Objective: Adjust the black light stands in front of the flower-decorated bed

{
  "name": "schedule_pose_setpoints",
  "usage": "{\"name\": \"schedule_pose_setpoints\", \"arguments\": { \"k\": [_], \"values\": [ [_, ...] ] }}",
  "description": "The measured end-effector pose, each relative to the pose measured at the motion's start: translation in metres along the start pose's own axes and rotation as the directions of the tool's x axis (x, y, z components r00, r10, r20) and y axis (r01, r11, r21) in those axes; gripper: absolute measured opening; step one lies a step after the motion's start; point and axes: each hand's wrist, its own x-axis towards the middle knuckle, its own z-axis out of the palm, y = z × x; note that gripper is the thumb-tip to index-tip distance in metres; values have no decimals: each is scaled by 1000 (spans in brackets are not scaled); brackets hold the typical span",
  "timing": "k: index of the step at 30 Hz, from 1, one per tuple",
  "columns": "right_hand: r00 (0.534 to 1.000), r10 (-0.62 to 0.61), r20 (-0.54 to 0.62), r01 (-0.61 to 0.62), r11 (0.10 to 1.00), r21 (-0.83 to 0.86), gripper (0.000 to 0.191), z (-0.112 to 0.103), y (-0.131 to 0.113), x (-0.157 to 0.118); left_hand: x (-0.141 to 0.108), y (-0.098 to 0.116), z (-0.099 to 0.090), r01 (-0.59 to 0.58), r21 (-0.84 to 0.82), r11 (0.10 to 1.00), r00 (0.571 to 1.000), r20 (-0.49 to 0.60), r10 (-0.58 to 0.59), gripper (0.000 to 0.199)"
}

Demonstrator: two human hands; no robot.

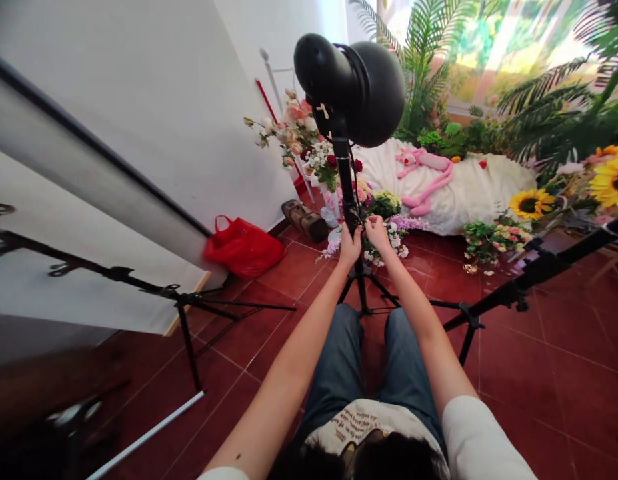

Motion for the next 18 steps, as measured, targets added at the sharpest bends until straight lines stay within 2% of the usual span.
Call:
{"name": "schedule_pose_setpoints", "arguments": {
  "k": [5,8,10,12,15,16,18],
  "values": [
    [1000,1,31,-8,974,227,22,0,3,-10,0,1,-1,7,-12,1000,1000,-1,-7,43],
    [994,103,-22,-83,900,428,34,9,7,-15,0,3,0,20,-30,999,1000,-11,-20,44],
    [978,199,-60,-130,812,569,37,17,9,-16,0,3,1,31,-43,999,999,-21,-31,43],
    [966,252,-55,-146,709,690,34,24,11,-16,0,3,2,45,-54,998,998,-33,-47,43],
    [968,252,-18,-139,590,795,24,30,11,-14,0,4,3,65,-62,996,997,-30,-67,42],
    [970,244,1,-145,571,808,21,31,11,-13,0,4,2,70,-62,996,997,-22,-71,42],
    [977,210,47,-165,589,791,15,30,9,-9,0,5,2,74,-57,996,997,-6,-75,41]
  ]
}}
